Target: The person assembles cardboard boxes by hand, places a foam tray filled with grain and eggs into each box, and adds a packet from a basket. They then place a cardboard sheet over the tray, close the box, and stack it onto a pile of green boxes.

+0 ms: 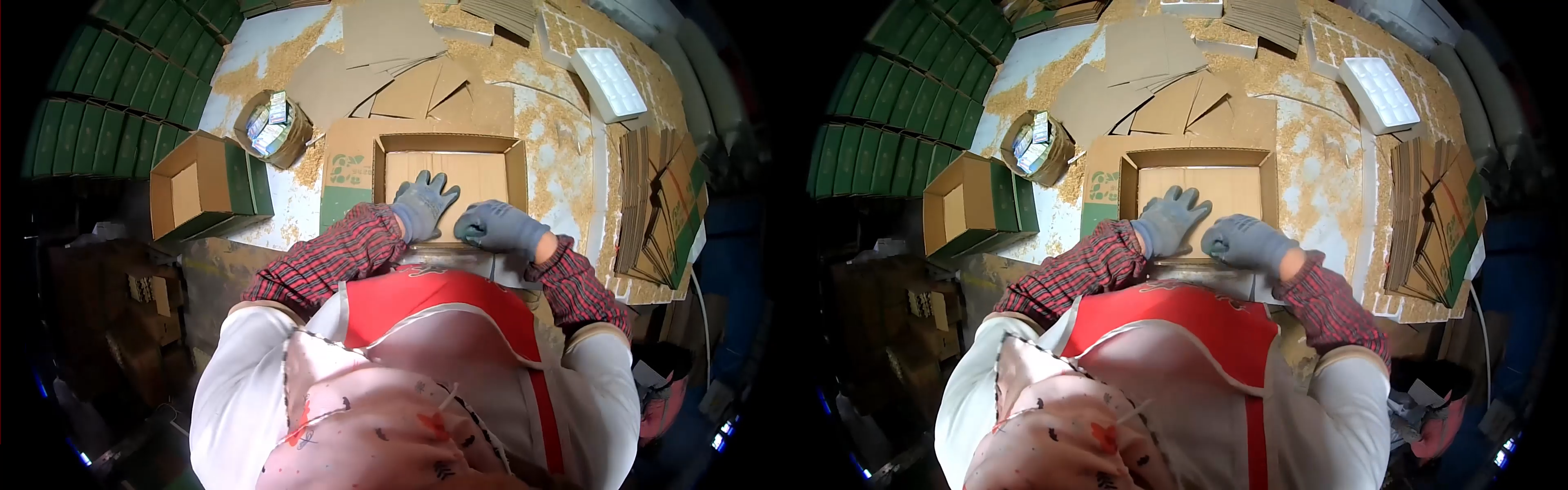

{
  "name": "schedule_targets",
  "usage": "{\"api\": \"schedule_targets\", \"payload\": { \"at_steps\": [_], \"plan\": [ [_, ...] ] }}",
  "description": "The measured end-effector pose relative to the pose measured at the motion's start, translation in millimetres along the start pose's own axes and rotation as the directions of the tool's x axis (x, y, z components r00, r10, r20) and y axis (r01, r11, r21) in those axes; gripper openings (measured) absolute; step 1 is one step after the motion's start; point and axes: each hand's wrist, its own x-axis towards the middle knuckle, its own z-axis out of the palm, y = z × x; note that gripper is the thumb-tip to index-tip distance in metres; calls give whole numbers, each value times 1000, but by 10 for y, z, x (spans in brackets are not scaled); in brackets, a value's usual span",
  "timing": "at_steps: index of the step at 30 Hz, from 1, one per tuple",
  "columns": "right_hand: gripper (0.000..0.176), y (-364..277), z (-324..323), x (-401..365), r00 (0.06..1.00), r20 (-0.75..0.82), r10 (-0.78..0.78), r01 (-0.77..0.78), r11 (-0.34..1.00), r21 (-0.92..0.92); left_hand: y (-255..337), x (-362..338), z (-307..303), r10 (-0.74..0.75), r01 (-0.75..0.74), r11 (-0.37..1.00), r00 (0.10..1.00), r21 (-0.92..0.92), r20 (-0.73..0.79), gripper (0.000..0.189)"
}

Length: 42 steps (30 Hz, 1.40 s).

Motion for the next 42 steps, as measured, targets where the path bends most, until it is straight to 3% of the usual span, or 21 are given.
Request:
{"api": "schedule_targets", "payload": {
  "at_steps": [2, 4, 6, 8, 9, 10, 12, 13, 16, 19, 20, 21, 22, 24, 26, 27, 30, 33, 35, 37, 42],
  "plan": [
    [26, -195, -344, -215, 910, -413, -25, 120, 971, 205, -135, 101, -69, 59, -47, 963, 997, -265, 40, 57],
    [28, 66, -344, -388, 585, -743, 323, 113, 875, 470, -218, -123, -220, 76, -177, 939, 942, -293, -327, 46],
    [26, 480, -317, -454, 332, -753, 569, 141, 759, 636, -349, -428, -449, -54, -236, 912, 741, -334, -670, 31],
    [52, 817, -17, -420, 628, -430, 649, 335, 274, 901, -711, -606, -51, -512, -175, 690, 568, -702, -644, 33],
    [62, 908, 217, -316, 692, -299, 658, 114, 309, 944, -771, -605, 142, -634, -307, 269, 657, -913, -408, 36],
    [73, 950, 448, -224, 729, -152, 668, -119, 342, 932, -713, -530, 468, -630, -263, 121, 725, -957, -279, 45],
    [84, 954, 750, 109, 684, -447, 576, -231, 753, 616, -572, -396, 1116, -580, -127, -174, 815, -977, -2, 65],
    [82, 910, 754, 198, 696, -404, 593, -150, 671, 726, -380, -417, 1029, -736, 316, 318, 677, -894, -23, 88],
    [57, 278, 387, 266, 775, -218, 593, 67, 267, 961, -604, -549, 877, -710, 357, 458, 698, -814, -92, 99],
    [56, -107, 142, 388, 792, -363, 491, 176, 386, 906, -973, -1224, 504, -614, -104, 230, 756, -968, -227, 69],
    [56, -266, 50, 457, 809, -343, 478, 210, 310, 927, -1191, -1403, 672, -680, -366, -342, 732, -865, -41, 54],
    [53, -411, -47, 593, 835, -329, 441, 221, 279, 935, -1335, -1788, 547, -843, -583, -41, 456, -811, -285, 50],
    [51, -436, -33, 828, 818, -381, 431, 269, 298, 916, -1593, -2249, 404, -843, -433, 433, 117, -791, -525, 46],
    [49, -460, 60, 1355, 784, -468, 409, 349, 333, 876, -2301, -3122, 422, -720, -294, 687, -401, -664, -567, 45],
    [53, -1239, 24, 2001, 742, -563, 364, 468, 321, 823, -2932, -3845, 555, -768, -340, 539, -574, -770, -284, 47],
    [60, -1502, 38, 2278, 733, -607, 309, 455, 440, 774, -3241, -4039, 708, -818, -499, 421, -570, -758, -79, 49],
    [82, -2149, 344, 3249, 633, -748, 199, 517, 612, 599, -4330, -4252, 1916, -992, -589, 41, 74, -807, -105, 73],
    [109, -2668, 683, 3961, 937, -310, 161, 232, 379, 896, -4474, -4134, 2001, -996, -699, 61, -94, -712, 6, 66],
    [118, -2840, 781, 4420, 949, -240, 206, -84, 896, 437, -3981, -4052, 1666, -990, -740, 136, -76, -659, -119, 70],
    [120, -3001, 829, 4664, 916, -211, 341, -260, 906, 335, -3855, -3987, 1613, -946, -683, 288, -95, -671, -310, 71],
    [129, -2891, 871, 4587, 940, -195, 280, -153, 857, 493, -4571, -4840, 1797, -956, -751, -183, 286, -635, -63, 57]
  ]
}}
